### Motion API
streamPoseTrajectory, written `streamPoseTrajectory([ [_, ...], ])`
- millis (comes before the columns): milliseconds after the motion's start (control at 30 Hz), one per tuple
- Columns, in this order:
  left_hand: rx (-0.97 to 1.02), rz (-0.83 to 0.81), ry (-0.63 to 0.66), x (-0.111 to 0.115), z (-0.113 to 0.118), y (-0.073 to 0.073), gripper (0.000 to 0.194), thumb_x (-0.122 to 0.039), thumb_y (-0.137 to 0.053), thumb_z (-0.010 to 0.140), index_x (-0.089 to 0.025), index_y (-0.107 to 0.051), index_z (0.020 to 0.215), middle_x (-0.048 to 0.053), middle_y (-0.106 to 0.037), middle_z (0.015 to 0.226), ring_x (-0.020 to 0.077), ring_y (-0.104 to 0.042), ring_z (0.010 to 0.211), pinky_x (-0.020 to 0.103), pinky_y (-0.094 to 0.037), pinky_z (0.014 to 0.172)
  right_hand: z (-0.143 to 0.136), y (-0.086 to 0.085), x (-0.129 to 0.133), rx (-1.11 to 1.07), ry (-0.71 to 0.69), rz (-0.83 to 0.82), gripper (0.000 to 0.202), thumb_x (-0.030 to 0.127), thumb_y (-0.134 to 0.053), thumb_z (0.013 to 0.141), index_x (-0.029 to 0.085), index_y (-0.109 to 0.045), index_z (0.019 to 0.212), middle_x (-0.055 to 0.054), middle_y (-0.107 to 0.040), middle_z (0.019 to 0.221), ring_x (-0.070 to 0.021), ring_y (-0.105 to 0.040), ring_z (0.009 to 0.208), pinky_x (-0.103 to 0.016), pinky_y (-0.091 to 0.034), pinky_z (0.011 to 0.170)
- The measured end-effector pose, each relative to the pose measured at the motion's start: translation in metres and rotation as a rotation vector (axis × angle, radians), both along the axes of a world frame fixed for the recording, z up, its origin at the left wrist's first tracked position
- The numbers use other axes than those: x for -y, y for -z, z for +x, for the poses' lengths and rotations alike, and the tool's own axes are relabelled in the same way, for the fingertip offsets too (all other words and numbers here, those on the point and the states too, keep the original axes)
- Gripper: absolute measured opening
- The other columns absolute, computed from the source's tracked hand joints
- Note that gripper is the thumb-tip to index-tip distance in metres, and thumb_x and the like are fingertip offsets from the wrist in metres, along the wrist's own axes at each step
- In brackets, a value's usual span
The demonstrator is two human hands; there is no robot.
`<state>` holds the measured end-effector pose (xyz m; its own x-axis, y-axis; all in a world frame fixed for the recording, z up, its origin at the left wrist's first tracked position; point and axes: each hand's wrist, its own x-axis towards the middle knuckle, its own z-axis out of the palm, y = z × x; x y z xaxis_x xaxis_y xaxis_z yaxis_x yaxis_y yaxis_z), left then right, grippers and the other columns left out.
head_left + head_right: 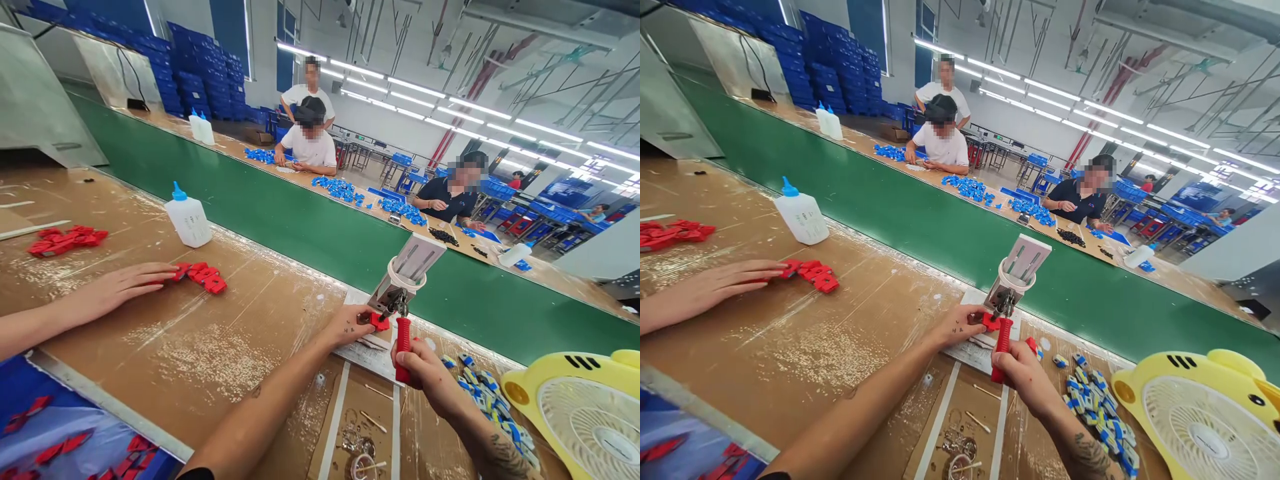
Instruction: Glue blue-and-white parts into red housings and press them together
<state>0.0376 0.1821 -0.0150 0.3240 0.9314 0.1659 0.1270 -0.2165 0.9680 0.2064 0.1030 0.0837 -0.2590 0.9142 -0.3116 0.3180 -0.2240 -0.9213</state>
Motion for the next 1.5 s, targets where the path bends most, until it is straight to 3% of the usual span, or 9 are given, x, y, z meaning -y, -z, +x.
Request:
streamPoseTrajectory([
  [233, 0.002, 0.022, -0.004, 0.001, -0.005, 0.005, 0.026, -0.015, -0.07, 0.073, -0.019, -0.081, 0.097, 0.004, -0.081, 0.092, 0.022, -0.071, 0.084, 0.029, -0.055, 0.076, -0.006, 0.049, -0.013, 0.485, 0.008, 0.458, 0.036, 0.048, -0.053, 0.082, 0.026, -0.042, 0.056, -0.002, -0.051, 0.051, -0.0182, -0.045, 0.052, -0.031, -0.028, 0.054],
  [533, -0.122, 0.132, -0.063, 0.005, -0.016, 0.004, 0.028, -0.018, -0.072, 0.073, -0.023, -0.08, 0.099, 0.004, -0.082, 0.095, 0.0237, -0.072, 0.085, 0.03, -0.056, 0.077, 0.004, 0.073, -0.012, 0.616, 0.072, 0.535, 0.045, 0.066, -0.059, 0.085, 0.026, -0.053, 0.064, -0.003, -0.06, 0.053, -0.0244, -0.061, 0.055, -0.03, -0.035, 0.054],
  [667, -0.288, 0.143, -0.334, 0.004, -0.087, 0.005, 0.019, -0.023, -0.074, 0.073, -0.025, -0.08, 0.091, 0.006, -0.08, 0.099, 0.0282, -0.069, 0.098, 0.038, -0.052, 0.094, 0.058, 0.099, 0.004, 0.753, 0.092, 0.585, 0.06, 0.07, -0.035, 0.093, 0.027, -0.053, 0.056, -0.007, -0.066, 0.054, -0.0267, -0.066, 0.054, -0.035, -0.044, 0.052],
  [733, -0.405, 0.117, -0.554, 0.007, -0.145, -0.002, 0.015, -0.024, -0.068, 0.079, -0.024, -0.079, 0.09, 0.009, -0.078, 0.103, 0.0313, -0.066, 0.108, 0.043, -0.046, 0.104, 0.08, 0.122, 0.003, 0.737, 0.185, 0.747, 0.058, 0.072, -0.035, 0.091, 0.026, -0.067, 0.079, -0.013, -0.078, 0.084, -0.0343, -0.074, 0.084, -0.044, -0.056, 0.071],
  [867, -0.616, 0.04, -0.969, 0.03, -0.257, -0.026, 0.017, -0.027, -0.066, 0.079, -0.022, -0.076, 0.093, 0.016, -0.07, 0.123, 0.0432, -0.045, 0.134, 0.059, -0.03, 0.115, 0.096, 0.158, 0.001, 0.68, 0.231, 0.859, 0.061, 0.067, -0.039, 0.091, 0.019, -0.068, 0.114, -0.02, -0.073, 0.123, -0.041, -0.065, 0.121, -0.057, -0.053, 0.1],
  [1033, -0.692, -0.044, -1.084, 0.068, -0.313, -0.036, 0.019, -0.033, -0.067, 0.074, -0.022, -0.074, 0.088, 0.016, -0.07, 0.116, 0.0428, -0.055, 0.125, 0.056, -0.041, 0.108, 0.092, 0.153, 0.021, 0.576, 0.145, 0.79, 0.048, 0.061, -0.044, 0.093, 0.025, -0.074, 0.103, -0.012, -0.079, 0.109, -0.0362, -0.073, 0.103, -0.051, -0.061, 0.09],
  [1167, -0.668, -0.046, -1.011, 0.086, -0.305, -0.024, 0.019, -0.036, -0.066, 0.071, -0.024, -0.072, 0.084, 0.012, -0.072, 0.106, 0.0367, -0.064, 0.114, 0.047, -0.049, 0.105, 0.084, 0.134, 0.05, 0.475, 0.152, 0.725, 0.047, 0.064, -0.046, 0.093, 0.028, -0.076, 0.09, -0.01, -0.08, 0.095, -0.032, -0.076, 0.089, -0.044, -0.063, 0.082],
  [1267, -0.626, -0.074, -0.933, 0.1, -0.272, -0.005, 0.036, -0.041, -0.066, 0.069, -0.022, -0.071, 0.098, 0.012, -0.074, 0.104, 0.0355, -0.068, 0.107, 0.048, -0.053, 0.099, 0.075, 0.118, 0.076, 0.405, 0.139, 0.629, 0.044, 0.062, -0.051, 0.092, 0.027, -0.077, 0.091, -0.01, -0.08, 0.094, -0.0302, -0.076, 0.086, -0.041, -0.063, 0.078],
  [1500, 0.31, -0.371, -0.694, 0.155, -0.115, 0.031, 0.056, -0.042, -0.091, 0.054, -0.024, -0.072, 0.103, 0.005, -0.078, 0.094, 0.0255, -0.074, 0.088, 0.035, -0.059, 0.081, 0.043, 0.099, 0.112, 0.25, -0.015, 0.486, 0.035, 0.053, -0.065, 0.09, 0.024, -0.076, 0.105, -0.007, -0.074, 0.082, -0.0242, -0.07, 0.075, -0.035, -0.057, 0.073],
])
